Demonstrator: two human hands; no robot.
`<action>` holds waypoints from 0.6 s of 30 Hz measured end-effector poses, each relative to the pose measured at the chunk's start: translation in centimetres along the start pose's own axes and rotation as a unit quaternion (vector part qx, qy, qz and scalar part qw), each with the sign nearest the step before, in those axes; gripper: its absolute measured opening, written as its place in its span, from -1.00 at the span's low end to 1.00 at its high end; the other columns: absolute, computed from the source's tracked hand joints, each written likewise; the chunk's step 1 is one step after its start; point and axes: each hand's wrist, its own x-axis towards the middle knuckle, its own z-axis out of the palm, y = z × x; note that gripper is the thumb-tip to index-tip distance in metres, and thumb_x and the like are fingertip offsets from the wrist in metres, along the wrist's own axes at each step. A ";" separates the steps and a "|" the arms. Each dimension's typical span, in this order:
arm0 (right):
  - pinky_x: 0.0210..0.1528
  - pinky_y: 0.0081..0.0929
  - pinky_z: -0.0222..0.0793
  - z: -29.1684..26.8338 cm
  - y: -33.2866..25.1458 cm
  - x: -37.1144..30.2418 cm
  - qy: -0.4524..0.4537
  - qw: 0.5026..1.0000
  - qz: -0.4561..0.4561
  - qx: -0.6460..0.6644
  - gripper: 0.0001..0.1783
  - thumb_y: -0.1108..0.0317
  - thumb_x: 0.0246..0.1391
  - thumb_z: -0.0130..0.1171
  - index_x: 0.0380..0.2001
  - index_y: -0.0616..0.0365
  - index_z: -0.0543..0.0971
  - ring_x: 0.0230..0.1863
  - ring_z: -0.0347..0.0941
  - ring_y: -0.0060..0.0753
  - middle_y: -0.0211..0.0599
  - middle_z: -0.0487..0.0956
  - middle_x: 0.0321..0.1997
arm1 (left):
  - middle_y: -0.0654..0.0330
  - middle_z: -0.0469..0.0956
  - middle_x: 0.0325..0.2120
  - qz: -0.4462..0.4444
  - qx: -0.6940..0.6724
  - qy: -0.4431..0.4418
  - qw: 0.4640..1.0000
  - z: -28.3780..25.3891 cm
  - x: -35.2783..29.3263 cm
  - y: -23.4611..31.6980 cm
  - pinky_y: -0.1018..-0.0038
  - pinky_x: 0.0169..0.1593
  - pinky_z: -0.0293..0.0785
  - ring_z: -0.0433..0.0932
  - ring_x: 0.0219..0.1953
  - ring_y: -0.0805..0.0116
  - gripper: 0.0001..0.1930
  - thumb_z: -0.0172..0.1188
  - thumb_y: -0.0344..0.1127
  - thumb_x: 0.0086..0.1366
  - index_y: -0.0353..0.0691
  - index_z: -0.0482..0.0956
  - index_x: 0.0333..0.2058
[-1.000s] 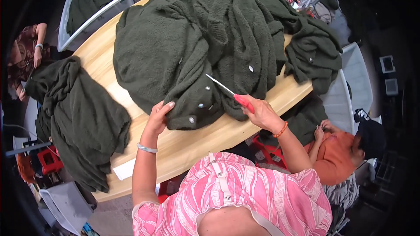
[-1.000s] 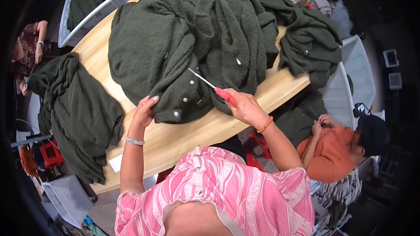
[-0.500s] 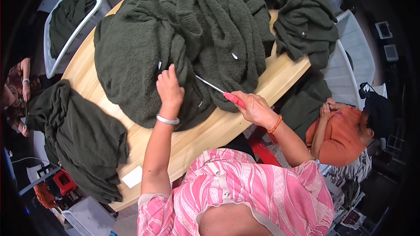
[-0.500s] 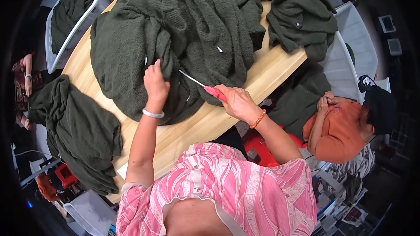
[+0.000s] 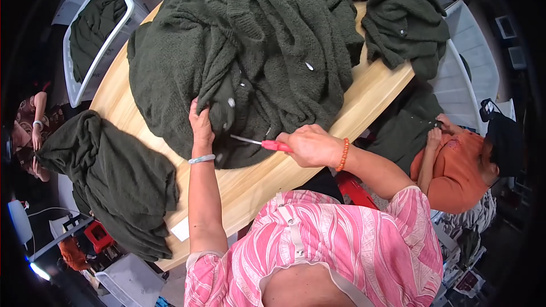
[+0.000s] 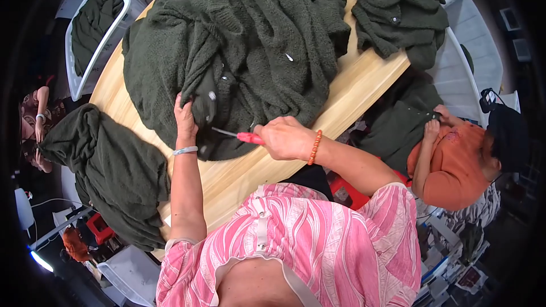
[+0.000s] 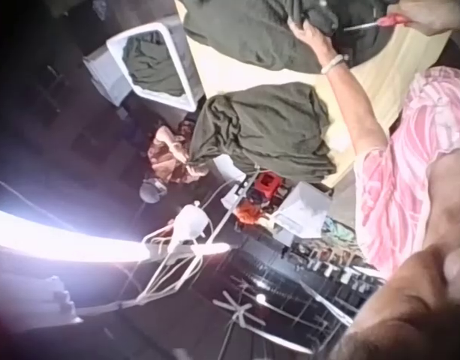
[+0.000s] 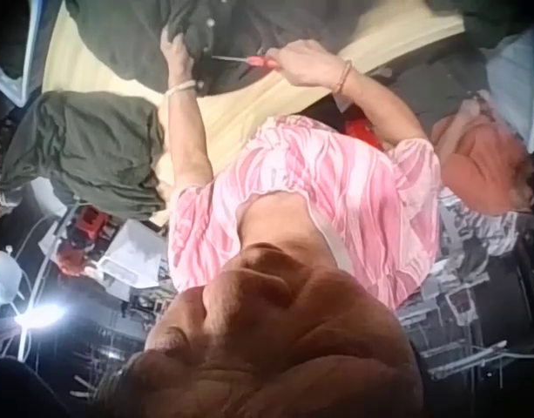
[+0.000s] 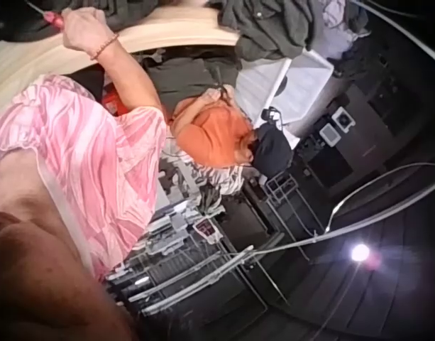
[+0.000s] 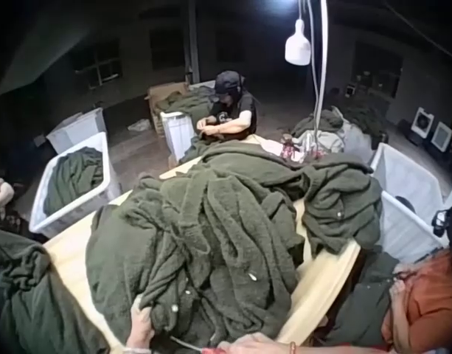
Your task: The recorder is inspecting a pile of green garments on a workbench, using a small tool to check for defects or loose threads.
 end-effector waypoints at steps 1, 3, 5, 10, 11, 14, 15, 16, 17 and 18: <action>-0.18 0.04 0.44 -0.3 0.2 -0.2 0.002 1.000 0.028 -0.002 -0.73 0.26 0.21 0.05 -0.05 0.04 0.50 -0.28 0.57 0.20 0.05 0.61 -0.43 | 0.27 0.56 -0.12 0.001 0.030 0.008 1.000 -0.1 0.0 -0.1 0.52 0.10 0.35 0.47 -0.07 0.46 -0.68 0.09 -0.55 0.28 -0.25 0.51 0.02; -0.25 0.03 0.46 -1.1 0.8 -0.1 0.105 0.994 0.035 0.013 -0.73 0.27 0.19 0.07 -0.05 0.04 0.51 -0.31 0.58 0.18 0.04 0.61 -0.45 | 0.28 0.56 -0.13 0.037 0.034 -0.016 0.999 -0.4 0.0 -0.3 0.52 0.10 0.35 0.48 -0.07 0.47 -0.69 0.09 -0.55 0.28 -0.25 0.51 0.01; -0.29 0.05 0.46 -1.5 1.0 0.8 0.175 0.983 0.029 -0.041 -0.75 0.27 0.19 0.07 -0.08 0.06 0.51 -0.33 0.58 0.18 0.04 0.61 -0.46 | 0.29 0.56 -0.14 0.054 0.045 -0.027 0.997 -0.4 0.1 -0.5 0.53 0.10 0.35 0.48 -0.08 0.47 -0.70 0.09 -0.54 0.28 -0.25 0.51 0.00; -0.21 0.04 0.44 0.1 0.0 0.7 -0.018 0.999 -0.014 -0.049 -0.80 0.30 0.16 0.07 -0.20 0.15 0.50 -0.29 0.59 0.15 0.04 0.62 -0.44 | 0.30 0.56 -0.12 0.035 -0.010 0.003 0.999 0.2 0.4 -0.9 0.52 0.07 0.38 0.49 -0.10 0.48 -0.70 0.10 -0.54 0.26 -0.23 0.52 -0.02; -0.19 0.04 0.44 0.7 -0.2 0.0 -0.056 0.997 -0.030 -0.042 -0.80 0.30 0.16 0.06 -0.21 0.16 0.50 -0.27 0.59 0.14 0.04 0.62 -0.41 | 0.30 0.56 -0.12 0.043 -0.013 -0.005 0.999 0.4 0.2 -0.7 0.52 0.07 0.38 0.49 -0.10 0.48 -0.70 0.10 -0.54 0.26 -0.23 0.52 -0.02; -0.16 0.04 0.42 1.4 0.1 -1.4 -0.041 0.999 0.002 -0.011 -0.75 0.26 0.17 0.07 -0.12 0.13 0.49 -0.23 0.57 0.16 0.06 0.62 -0.35 | 0.26 0.56 -0.16 0.078 0.091 0.046 0.992 1.2 -1.4 0.6 0.50 0.09 0.37 0.49 -0.10 0.47 -0.67 0.24 -0.49 0.23 -0.27 0.50 -0.02; -0.15 0.04 0.42 1.4 0.5 -1.8 -0.009 0.999 0.034 0.018 -0.72 0.25 0.18 0.08 -0.08 0.11 0.48 -0.22 0.56 0.18 0.07 0.62 -0.35 | 0.14 0.51 -0.07 0.138 0.215 0.052 0.965 1.3 -2.7 1.2 0.46 0.08 0.39 0.47 -0.02 0.37 -0.57 0.32 -0.42 0.20 -0.28 0.46 0.04; -0.14 0.05 0.42 1.5 0.8 -2.2 0.031 0.997 0.053 0.036 -0.65 0.25 0.18 0.10 0.01 0.07 0.45 -0.22 0.55 0.21 0.11 0.61 -0.34 | 0.08 0.46 -0.01 0.215 0.281 0.079 0.932 1.9 -4.4 1.6 0.39 0.12 0.36 0.45 0.03 0.27 -0.48 0.37 -0.36 0.16 -0.27 0.43 0.08; -0.14 0.05 0.42 1.5 1.2 -2.6 0.029 0.998 0.052 0.036 -0.65 0.25 0.18 0.10 0.01 0.07 0.45 -0.22 0.55 0.21 0.11 0.61 -0.34 | 0.02 0.41 0.06 0.287 0.346 0.099 0.888 2.6 -6.2 2.0 0.31 0.15 0.34 0.42 0.08 0.17 -0.39 0.43 -0.30 0.11 -0.26 0.39 0.13; -0.14 0.05 0.42 1.6 1.6 -3.0 0.063 0.995 0.060 0.045 -0.64 0.27 0.17 0.11 0.02 0.08 0.44 -0.22 0.54 0.22 0.12 0.61 -0.34 | -0.02 0.36 0.11 0.370 0.427 0.087 0.821 2.9 -8.1 2.6 0.24 0.18 0.29 0.39 0.12 0.08 -0.32 0.46 -0.28 0.07 -0.25 0.37 0.16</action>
